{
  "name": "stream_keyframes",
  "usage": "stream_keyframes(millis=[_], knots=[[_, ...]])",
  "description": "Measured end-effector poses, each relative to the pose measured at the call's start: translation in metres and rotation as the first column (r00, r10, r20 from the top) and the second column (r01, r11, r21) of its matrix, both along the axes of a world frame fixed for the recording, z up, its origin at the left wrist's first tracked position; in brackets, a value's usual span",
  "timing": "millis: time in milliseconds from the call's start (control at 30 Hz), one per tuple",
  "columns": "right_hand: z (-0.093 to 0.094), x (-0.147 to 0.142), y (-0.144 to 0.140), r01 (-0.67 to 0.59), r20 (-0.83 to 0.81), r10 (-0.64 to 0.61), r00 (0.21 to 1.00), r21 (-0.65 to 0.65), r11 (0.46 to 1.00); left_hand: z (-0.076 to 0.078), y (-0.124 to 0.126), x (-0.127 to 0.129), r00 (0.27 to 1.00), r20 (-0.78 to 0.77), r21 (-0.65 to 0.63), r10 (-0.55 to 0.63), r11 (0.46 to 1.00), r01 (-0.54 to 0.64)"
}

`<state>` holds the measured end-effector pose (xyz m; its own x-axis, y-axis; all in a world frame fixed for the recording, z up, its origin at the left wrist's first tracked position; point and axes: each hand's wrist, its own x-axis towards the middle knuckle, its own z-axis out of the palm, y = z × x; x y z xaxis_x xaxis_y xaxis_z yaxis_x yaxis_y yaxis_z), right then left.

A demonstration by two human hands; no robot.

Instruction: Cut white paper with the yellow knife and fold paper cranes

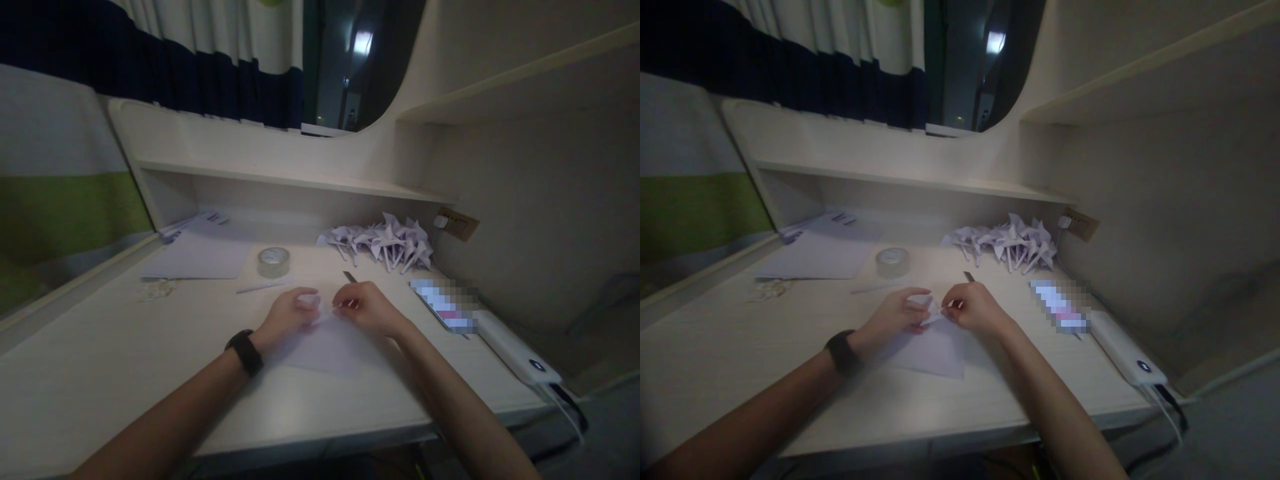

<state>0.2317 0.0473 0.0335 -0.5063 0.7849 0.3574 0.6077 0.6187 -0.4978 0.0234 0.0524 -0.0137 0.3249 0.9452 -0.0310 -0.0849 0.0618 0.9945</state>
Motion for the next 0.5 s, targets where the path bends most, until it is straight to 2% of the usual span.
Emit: stream_keyframes(millis=[100,267,400,500], knots=[[-0.001,-0.006,-0.004,-0.029,0.077,0.026,0.997,0.043,0.999,0.003,0.0,-0.003,1.0,0.027,0.03,-0.015,0.999,0.014],[-0.007,-0.009,-0.002,-0.016,0.123,0.005,0.992,0.086,0.996,0.011,-0.006,-0.006,0.992,-0.123,0.128,-0.014,0.991,0.03],[-0.009,-0.009,-0.002,-0.003,0.132,-0.007,0.991,0.074,0.997,0.017,-0.012,-0.006,0.972,-0.225,0.117,-0.074,0.988,0.102],[-0.007,-0.009,-0.003,0.011,0.137,-0.019,0.99,0.056,0.998,0.018,-0.013,-0.006,0.965,-0.238,0.108,-0.112,0.984,0.14]])
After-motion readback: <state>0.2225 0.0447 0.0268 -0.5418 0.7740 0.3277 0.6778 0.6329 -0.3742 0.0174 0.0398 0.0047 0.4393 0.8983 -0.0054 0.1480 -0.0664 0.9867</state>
